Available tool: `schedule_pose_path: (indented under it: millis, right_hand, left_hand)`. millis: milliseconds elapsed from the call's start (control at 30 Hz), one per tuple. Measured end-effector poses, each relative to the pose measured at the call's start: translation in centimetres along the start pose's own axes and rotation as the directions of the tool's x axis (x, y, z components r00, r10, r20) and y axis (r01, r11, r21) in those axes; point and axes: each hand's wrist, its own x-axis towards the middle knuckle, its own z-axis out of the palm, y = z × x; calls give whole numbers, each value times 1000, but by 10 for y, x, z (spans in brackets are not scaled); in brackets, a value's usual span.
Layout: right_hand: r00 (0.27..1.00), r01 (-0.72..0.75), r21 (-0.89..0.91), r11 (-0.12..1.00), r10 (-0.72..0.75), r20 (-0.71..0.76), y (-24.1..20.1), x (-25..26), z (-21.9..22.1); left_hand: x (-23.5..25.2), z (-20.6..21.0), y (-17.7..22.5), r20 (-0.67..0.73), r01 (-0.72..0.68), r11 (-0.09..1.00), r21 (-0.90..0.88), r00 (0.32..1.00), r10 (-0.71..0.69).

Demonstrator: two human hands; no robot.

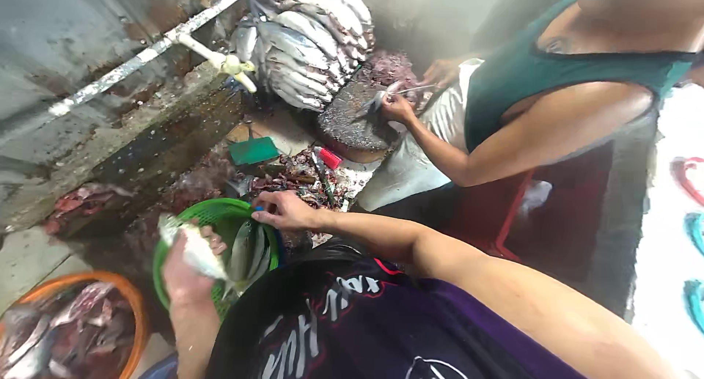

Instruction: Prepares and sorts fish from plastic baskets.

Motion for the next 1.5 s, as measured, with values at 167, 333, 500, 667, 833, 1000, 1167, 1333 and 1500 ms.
schedule_pose_path:
  millis: [167,333,500,667,833,1000,1167,1333,1500]
  right_hand:
    - [995,61,14,998,-60,-81,-6,4,1]
    - [991,-65,372,926,18,130,-51,15,-7]
    - [981,-128,432,893,51,185,-64,36,1]
    - [958,-189,229,955,129,254,-56,43,2]
    - [977,-7,-66,998,21,213,-39,40,8]
    - [994,48,-122,991,-36,101,-44,15,8]
    - [993,112,-193,975,-103,55,-55,11,13]
    - [986,167,-215,962,-168,14,-45,8,18]
    - [890,423,-320,848,-455,-32,-38,17,29]
  left_hand:
    - [-22,27,6,-24,-67,796,601,995,102]
    - [-35,35,13,95,-136,386,912,988,122]
    - [-54,49,20,211,-231,97,968,961,179]
    - [-47,32,1,226,-223,-32,974,962,153]
    - [-43,32,-23,172,-163,-87,983,980,103]
    - [-48,75,19,-171,148,-92,985,926,-336]
    - [-68,95,29,-209,234,72,969,944,-257]
    - [-55,45,-34,-102,56,380,923,990,102]
    - [-54,61,-29,-223,169,431,886,972,77]
